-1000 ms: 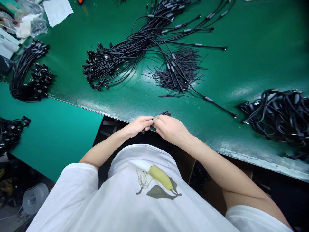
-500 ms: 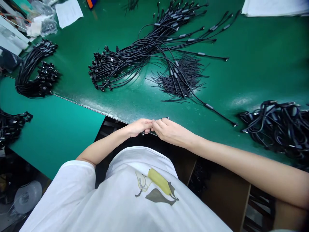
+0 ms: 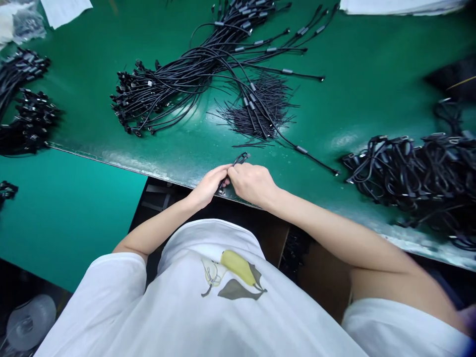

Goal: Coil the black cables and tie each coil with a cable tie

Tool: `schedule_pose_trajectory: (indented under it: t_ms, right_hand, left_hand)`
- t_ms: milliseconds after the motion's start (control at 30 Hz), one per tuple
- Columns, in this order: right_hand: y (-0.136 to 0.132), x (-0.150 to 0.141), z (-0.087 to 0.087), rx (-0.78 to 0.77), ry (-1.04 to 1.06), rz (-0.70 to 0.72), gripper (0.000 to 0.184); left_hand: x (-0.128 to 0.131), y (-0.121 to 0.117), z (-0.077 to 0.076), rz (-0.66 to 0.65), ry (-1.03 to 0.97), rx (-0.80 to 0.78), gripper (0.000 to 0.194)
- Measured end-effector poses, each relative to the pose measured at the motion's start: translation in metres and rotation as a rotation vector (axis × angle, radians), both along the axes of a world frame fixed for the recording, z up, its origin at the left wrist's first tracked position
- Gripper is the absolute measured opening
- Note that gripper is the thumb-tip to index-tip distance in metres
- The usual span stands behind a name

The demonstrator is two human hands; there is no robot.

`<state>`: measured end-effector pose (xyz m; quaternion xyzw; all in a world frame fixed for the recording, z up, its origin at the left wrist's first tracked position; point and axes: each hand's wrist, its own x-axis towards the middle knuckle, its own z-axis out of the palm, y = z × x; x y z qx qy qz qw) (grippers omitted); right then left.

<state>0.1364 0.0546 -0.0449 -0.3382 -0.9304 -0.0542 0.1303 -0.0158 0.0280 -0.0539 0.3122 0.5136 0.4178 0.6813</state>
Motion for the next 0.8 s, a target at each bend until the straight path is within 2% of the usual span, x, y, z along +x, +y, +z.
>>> schedule_pose_trajectory:
  t_ms: [67,133,233,300,333,367,433,467,533,633,733,800]
  right_hand:
    - [-0.005,-0.001,-0.007,-0.038,0.201,-0.161,0.028]
    - [-0.011,-0.002,-0.013,-0.095,0.417,-0.27,0.033]
    - [-0.016,0.001,-0.018,-0.344,0.691,-0.323,0.035]
    - [-0.015,0.008,-0.017,-0.599,0.799,-0.311,0.038]
    - [-0.014,0.012,-0.015,-0.703,0.826,-0.311,0.039]
    - [-0.013,0.016,-0.013,-0.77,0.841,-0.32,0.04]
    - [-0.012,0.022,-0.006,-0.791,0.851,-0.355,0.04]
    - [-0.013,0.024,-0.003,-0.765,0.86,-0.357,0.04]
    - [-0.019,0.022,0.002,-0.724,0.859,-0.288,0.039]
    - [-0.029,0.014,0.002,-0.784,0.785,-0.119,0.041]
    - [-0.028,0.012,-0.003,-0.951,0.771,-0.117,0.043]
    - [-0.023,0.016,-0.005,-1.019,0.857,-0.211,0.04]
  left_hand:
    - [0.004,0.003,-0.004,0.051,-0.011,0.047,0.03]
    - [0.005,0.006,-0.008,0.047,-0.049,0.114,0.032]
    - [0.004,0.007,-0.007,0.025,-0.021,0.249,0.026]
    - [0.001,0.003,-0.003,-0.042,0.152,0.435,0.011]
    - [0.0,0.0,0.0,-0.111,0.267,0.553,0.01]
    - [-0.001,-0.003,0.002,-0.196,0.386,0.667,0.016]
    - [-0.004,-0.008,0.003,-0.336,0.592,0.802,0.023]
    - [-0.005,-0.009,0.002,-0.36,0.665,0.803,0.024]
    - [-0.009,-0.007,-0.002,-0.345,0.708,0.687,0.024]
    - [-0.018,0.002,0.0,-0.287,0.489,0.477,0.026]
    - [-0.024,0.001,0.015,-0.301,0.313,0.509,0.026]
    - [-0.023,-0.007,0.023,-0.416,0.356,0.576,0.023]
